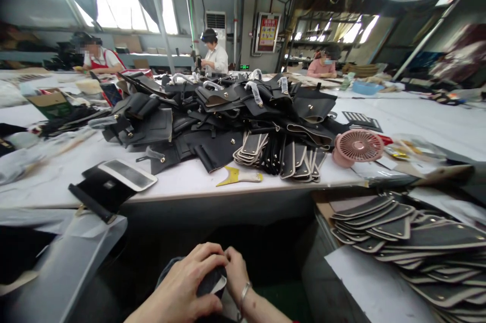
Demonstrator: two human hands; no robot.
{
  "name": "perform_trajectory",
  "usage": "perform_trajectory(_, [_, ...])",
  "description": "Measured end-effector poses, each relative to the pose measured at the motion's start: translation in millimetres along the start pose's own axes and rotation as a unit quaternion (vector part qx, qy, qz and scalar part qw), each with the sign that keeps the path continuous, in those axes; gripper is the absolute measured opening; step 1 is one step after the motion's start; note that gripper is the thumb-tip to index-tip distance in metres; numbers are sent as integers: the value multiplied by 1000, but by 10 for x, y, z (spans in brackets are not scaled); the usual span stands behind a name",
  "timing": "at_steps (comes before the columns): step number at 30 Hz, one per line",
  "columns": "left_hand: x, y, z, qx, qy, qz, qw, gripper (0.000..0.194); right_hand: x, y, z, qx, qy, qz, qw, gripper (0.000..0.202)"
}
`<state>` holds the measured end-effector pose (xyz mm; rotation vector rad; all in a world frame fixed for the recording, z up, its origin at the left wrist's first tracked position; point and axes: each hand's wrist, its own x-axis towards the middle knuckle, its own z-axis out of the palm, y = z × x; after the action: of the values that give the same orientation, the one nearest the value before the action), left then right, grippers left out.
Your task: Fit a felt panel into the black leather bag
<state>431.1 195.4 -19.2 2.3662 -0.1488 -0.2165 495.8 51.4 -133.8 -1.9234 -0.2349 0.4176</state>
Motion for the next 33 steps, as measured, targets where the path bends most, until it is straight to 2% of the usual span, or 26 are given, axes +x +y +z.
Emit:
perform_trajectory(2, [5, -3, 0, -1, -1, 2, 1000, 58, 246, -194, -300, -88, 20, -90, 992, 18])
perform_trajectory(4, [3, 5, -11, -1, -2, -1, 1000, 57, 562, -435, -604, -165, 30, -185, 968, 17])
perform_trajectory(6, [-1, 20, -32, -9, -7, -7, 1000, 65, 921, -655, -833, -237, 10, -249, 939, 29])
perform_trajectory(8, [6, 29, -57, -24, -14, -19, 999, 79, 1258, -789, -949, -301, -13, -275, 913, 40])
perform_trajectory(10, [32, 14, -78, -46, -31, -35, 998, 93, 1501, -817, -969, -355, -39, -275, 893, 53])
perform_trajectory(12, [76, -34, -96, -82, -48, -45, 994, 109, 1608, -775, -952, -393, -63, -269, 877, 61])
perform_trajectory(13, [103, -67, -105, -108, -56, -47, 991, 114, 1610, -745, -951, -405, -73, -265, 872, 58])
perform_trajectory(15, [165, -134, -130, -160, -77, -48, 983, 114, 1526, -700, -990, -416, -90, -254, 869, 43])
perform_trajectory(17, [232, -181, -167, -187, -115, -48, 974, 97, 1347, -693, -1099, -410, -104, -230, 876, 38])
perform_trajectory(20, [327, -190, -226, -188, -171, -46, 966, 74, 955, -744, -1335, -375, -130, -165, 903, 37])
perform_trajectory(23, [389, -159, -251, -180, -185, -44, 965, 67, 519, -810, -1523, -314, -224, -70, 920, 25])
perform_trajectory(25, [405, -144, -244, -166, -180, -31, 969, 56, 288, -834, -1582, -224, -310, 36, 923, 26])
perform_trajectory(28, [399, -135, -213, -154, -162, -31, 974, 43, 113, -837, -1612, -39, -390, 185, 901, 43])
perform_trajectory(30, [389, -126, -196, -159, -147, -48, 975, 43, 84, -832, -1613, 23, -426, 220, 878, 51])
perform_trajectory(33, [376, -94, -189, -163, -131, -62, 976, 43, 57, -838, -1548, 21, -465, 238, 852, 47])
